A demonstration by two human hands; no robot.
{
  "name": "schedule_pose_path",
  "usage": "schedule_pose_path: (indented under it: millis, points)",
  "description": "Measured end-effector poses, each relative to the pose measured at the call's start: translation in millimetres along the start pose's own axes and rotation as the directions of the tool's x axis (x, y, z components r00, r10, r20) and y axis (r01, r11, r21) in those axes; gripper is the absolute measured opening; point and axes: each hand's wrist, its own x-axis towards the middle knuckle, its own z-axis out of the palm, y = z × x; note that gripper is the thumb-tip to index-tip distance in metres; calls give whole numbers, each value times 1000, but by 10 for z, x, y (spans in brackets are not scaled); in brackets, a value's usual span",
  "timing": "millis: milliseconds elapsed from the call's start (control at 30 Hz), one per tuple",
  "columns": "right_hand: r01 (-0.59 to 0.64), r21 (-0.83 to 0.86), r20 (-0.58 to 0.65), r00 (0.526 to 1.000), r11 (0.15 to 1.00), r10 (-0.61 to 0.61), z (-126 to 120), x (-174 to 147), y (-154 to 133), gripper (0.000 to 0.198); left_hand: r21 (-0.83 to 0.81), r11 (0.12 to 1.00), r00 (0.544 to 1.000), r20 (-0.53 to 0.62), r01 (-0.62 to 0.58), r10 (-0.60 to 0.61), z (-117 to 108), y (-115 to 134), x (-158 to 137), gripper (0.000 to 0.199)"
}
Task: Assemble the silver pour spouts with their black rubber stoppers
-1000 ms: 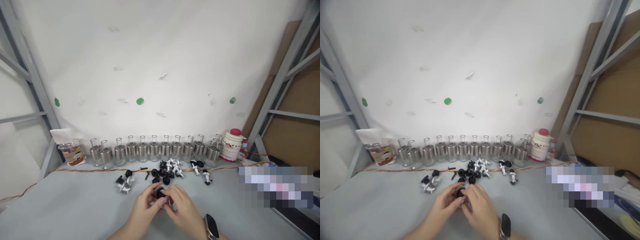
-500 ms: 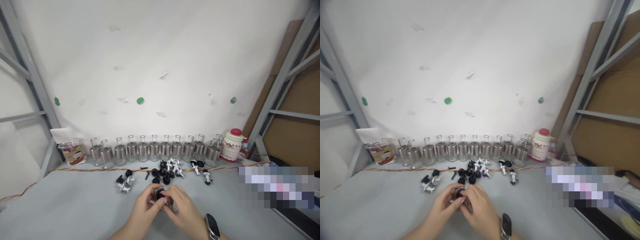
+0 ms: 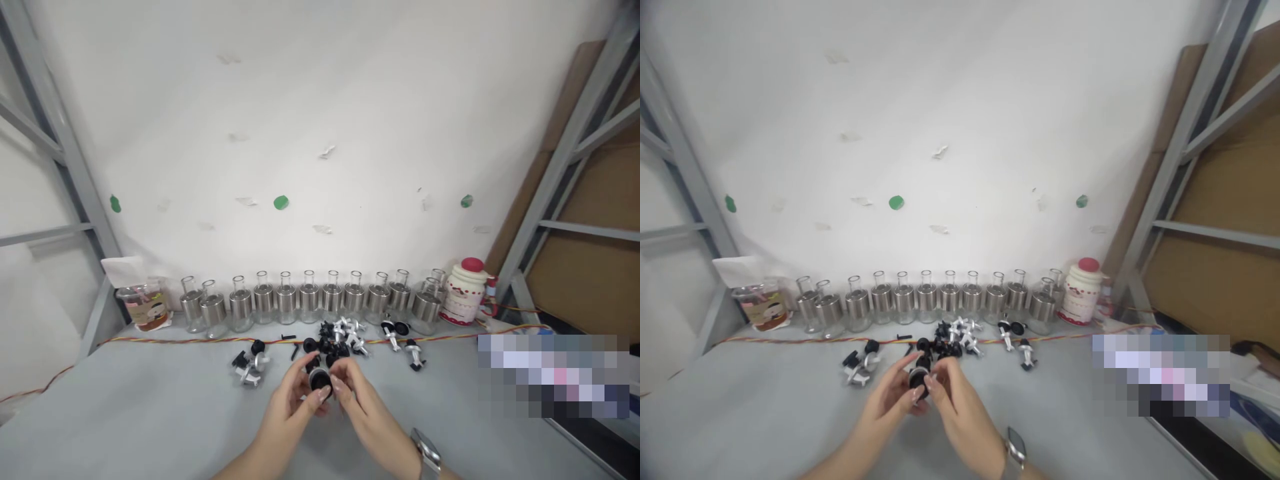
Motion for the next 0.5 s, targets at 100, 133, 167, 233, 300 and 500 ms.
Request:
schedule_pose_path:
  millis: [100,133,167,233,300,500]
  points:
    - [-15,29,80,997,999,13,9,21,2,24,6,1000,997,71,27,-28,46,33,-18,24]
    - [-18,39,99,995,999,14,15,25,7,26,8,1000,997,77,30,-30,55,41,-18,22]
    - [-24,45,111,994,999,19,22,27,14,27,8,999,996,78,31,-31,61,46,-16,21]
    - [-34,29,116,993,999,30,32,23,29,28,11,999,996,73,40,-41,63,45,-10,20]
    - [-35,-20,107,994,999,37,36,15,43,29,23,999,996,70,48,-50,59,33,-7,20]
    - [-18,-131,78,997,991,29,38,15,72,29,85,996,996,80,27,-33,48,31,-19,20]
